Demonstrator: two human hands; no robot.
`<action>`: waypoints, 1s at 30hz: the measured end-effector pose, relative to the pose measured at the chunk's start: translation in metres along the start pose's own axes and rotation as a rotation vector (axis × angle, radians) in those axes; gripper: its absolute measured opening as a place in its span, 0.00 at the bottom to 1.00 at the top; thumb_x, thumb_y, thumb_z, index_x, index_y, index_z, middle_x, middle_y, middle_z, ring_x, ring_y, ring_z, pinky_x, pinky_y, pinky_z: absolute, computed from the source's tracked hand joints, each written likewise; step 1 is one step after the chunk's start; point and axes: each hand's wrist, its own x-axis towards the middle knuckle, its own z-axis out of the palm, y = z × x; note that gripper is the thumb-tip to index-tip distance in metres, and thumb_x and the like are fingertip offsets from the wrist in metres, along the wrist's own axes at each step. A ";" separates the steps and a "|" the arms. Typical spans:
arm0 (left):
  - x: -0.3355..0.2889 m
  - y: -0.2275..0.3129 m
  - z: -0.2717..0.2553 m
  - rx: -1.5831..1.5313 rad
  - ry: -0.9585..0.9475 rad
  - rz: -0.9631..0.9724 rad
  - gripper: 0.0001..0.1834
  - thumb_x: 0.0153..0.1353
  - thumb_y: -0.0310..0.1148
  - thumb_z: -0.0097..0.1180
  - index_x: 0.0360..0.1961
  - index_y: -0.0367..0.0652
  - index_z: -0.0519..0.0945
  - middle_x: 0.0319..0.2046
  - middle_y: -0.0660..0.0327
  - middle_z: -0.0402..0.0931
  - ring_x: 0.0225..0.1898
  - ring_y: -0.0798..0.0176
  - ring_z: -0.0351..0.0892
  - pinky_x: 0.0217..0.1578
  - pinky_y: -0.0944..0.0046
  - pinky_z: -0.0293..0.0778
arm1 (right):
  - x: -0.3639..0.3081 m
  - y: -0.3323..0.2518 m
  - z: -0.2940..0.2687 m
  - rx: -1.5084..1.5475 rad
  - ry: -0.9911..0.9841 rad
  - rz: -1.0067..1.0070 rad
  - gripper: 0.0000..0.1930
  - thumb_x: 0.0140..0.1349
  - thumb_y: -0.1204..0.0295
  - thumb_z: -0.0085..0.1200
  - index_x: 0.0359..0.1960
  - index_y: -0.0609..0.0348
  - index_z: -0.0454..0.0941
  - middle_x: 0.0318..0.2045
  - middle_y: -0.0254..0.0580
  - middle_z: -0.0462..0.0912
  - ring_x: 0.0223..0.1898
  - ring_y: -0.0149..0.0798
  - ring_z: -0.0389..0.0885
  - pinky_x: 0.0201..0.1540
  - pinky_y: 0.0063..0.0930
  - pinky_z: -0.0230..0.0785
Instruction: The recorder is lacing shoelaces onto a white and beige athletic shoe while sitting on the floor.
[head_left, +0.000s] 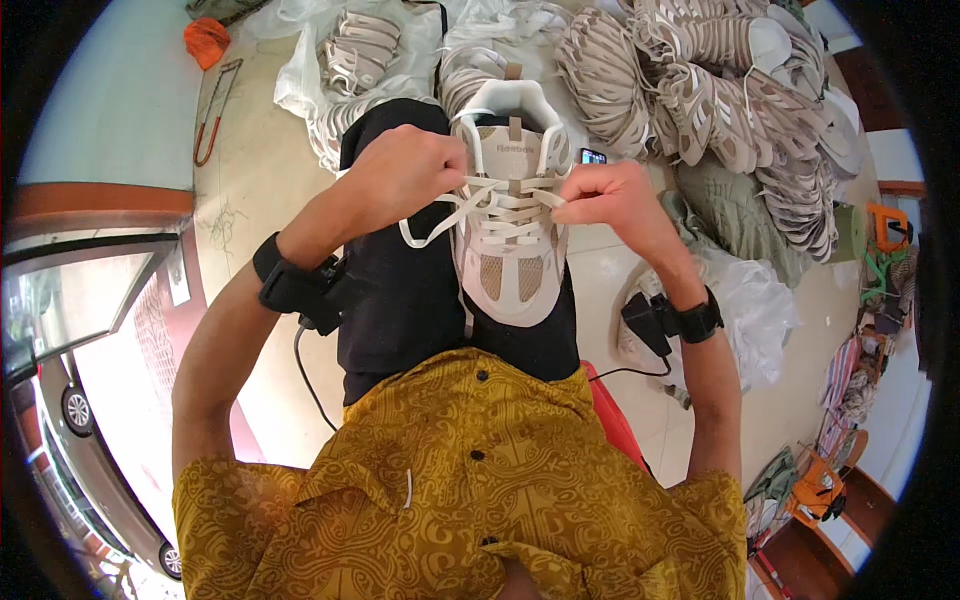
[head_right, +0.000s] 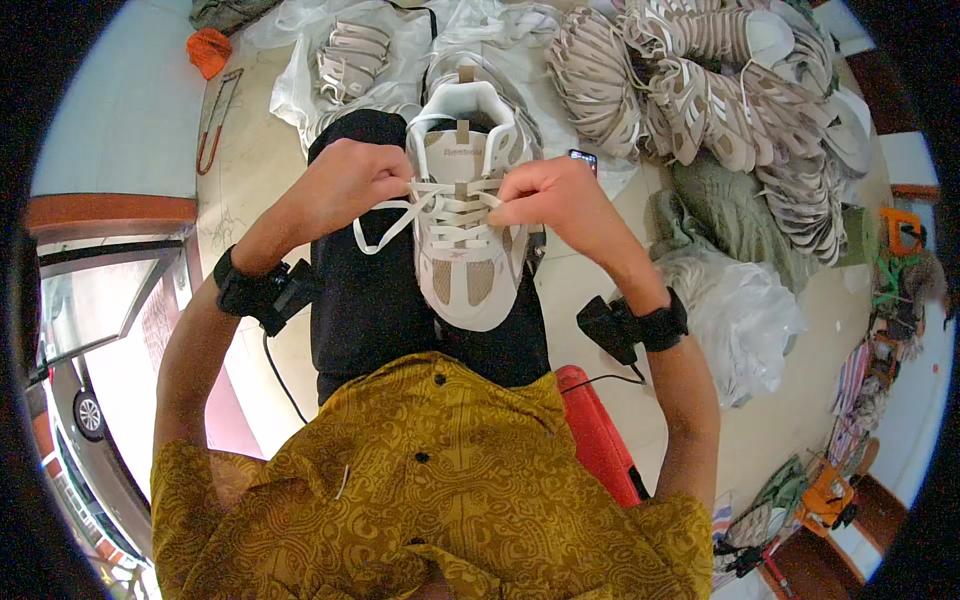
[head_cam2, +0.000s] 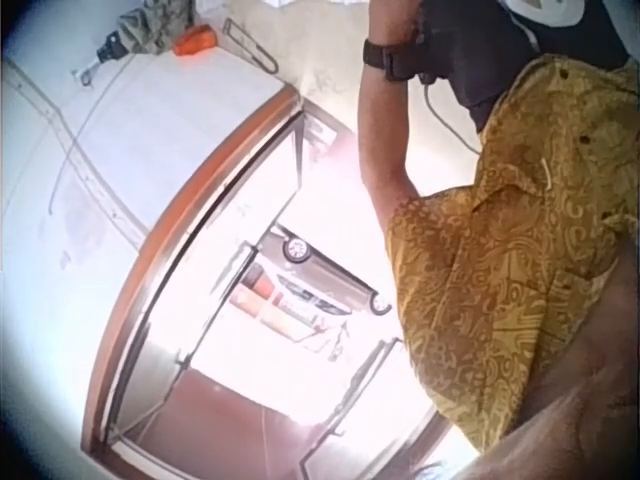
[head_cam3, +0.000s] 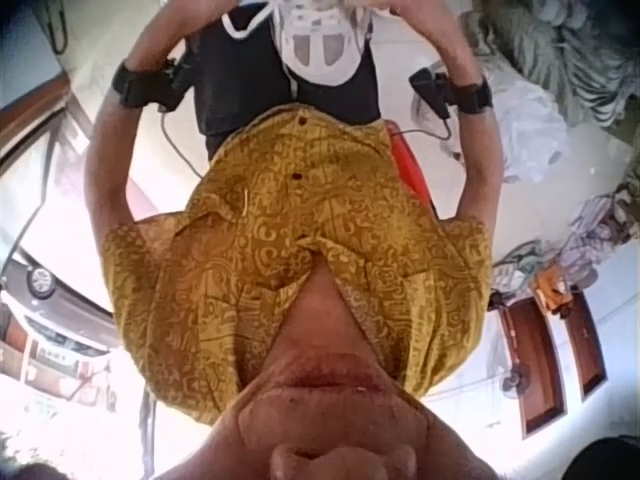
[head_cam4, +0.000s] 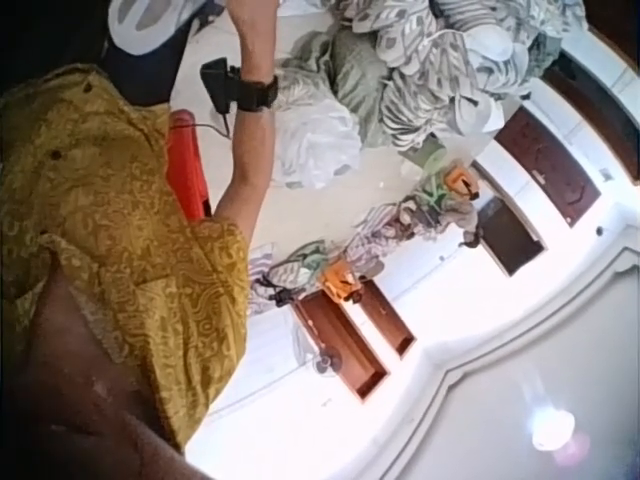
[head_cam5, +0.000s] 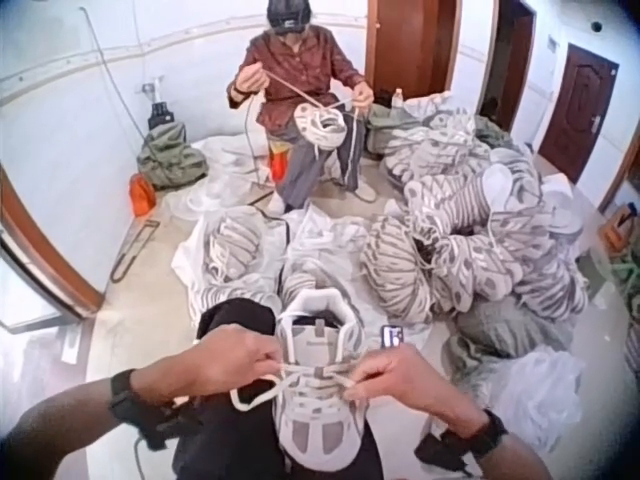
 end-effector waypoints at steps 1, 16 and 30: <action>-0.001 -0.001 -0.002 0.059 0.018 0.021 0.08 0.52 0.33 0.49 0.23 0.39 0.75 0.21 0.55 0.75 0.26 0.50 0.76 0.27 0.56 0.70 | 0.001 -0.004 0.004 -0.034 0.030 0.016 0.07 0.45 0.72 0.59 0.20 0.64 0.77 0.15 0.33 0.73 0.20 0.24 0.67 0.25 0.19 0.60; -0.037 -0.045 -0.027 0.426 0.330 0.174 0.05 0.56 0.31 0.51 0.30 0.41 0.72 0.26 0.55 0.73 0.29 0.49 0.74 0.29 0.57 0.70 | 0.025 -0.014 0.035 -0.505 0.236 -0.034 0.06 0.42 0.74 0.57 0.21 0.63 0.77 0.17 0.41 0.77 0.19 0.31 0.74 0.26 0.22 0.66; -0.055 -0.081 -0.048 0.421 0.495 -0.069 0.09 0.59 0.33 0.50 0.38 0.40 0.74 0.33 0.53 0.76 0.34 0.48 0.75 0.34 0.56 0.71 | 0.014 -0.001 0.025 -0.402 0.373 -0.187 0.10 0.42 0.77 0.55 0.30 0.55 0.79 0.27 0.37 0.79 0.29 0.38 0.78 0.30 0.27 0.70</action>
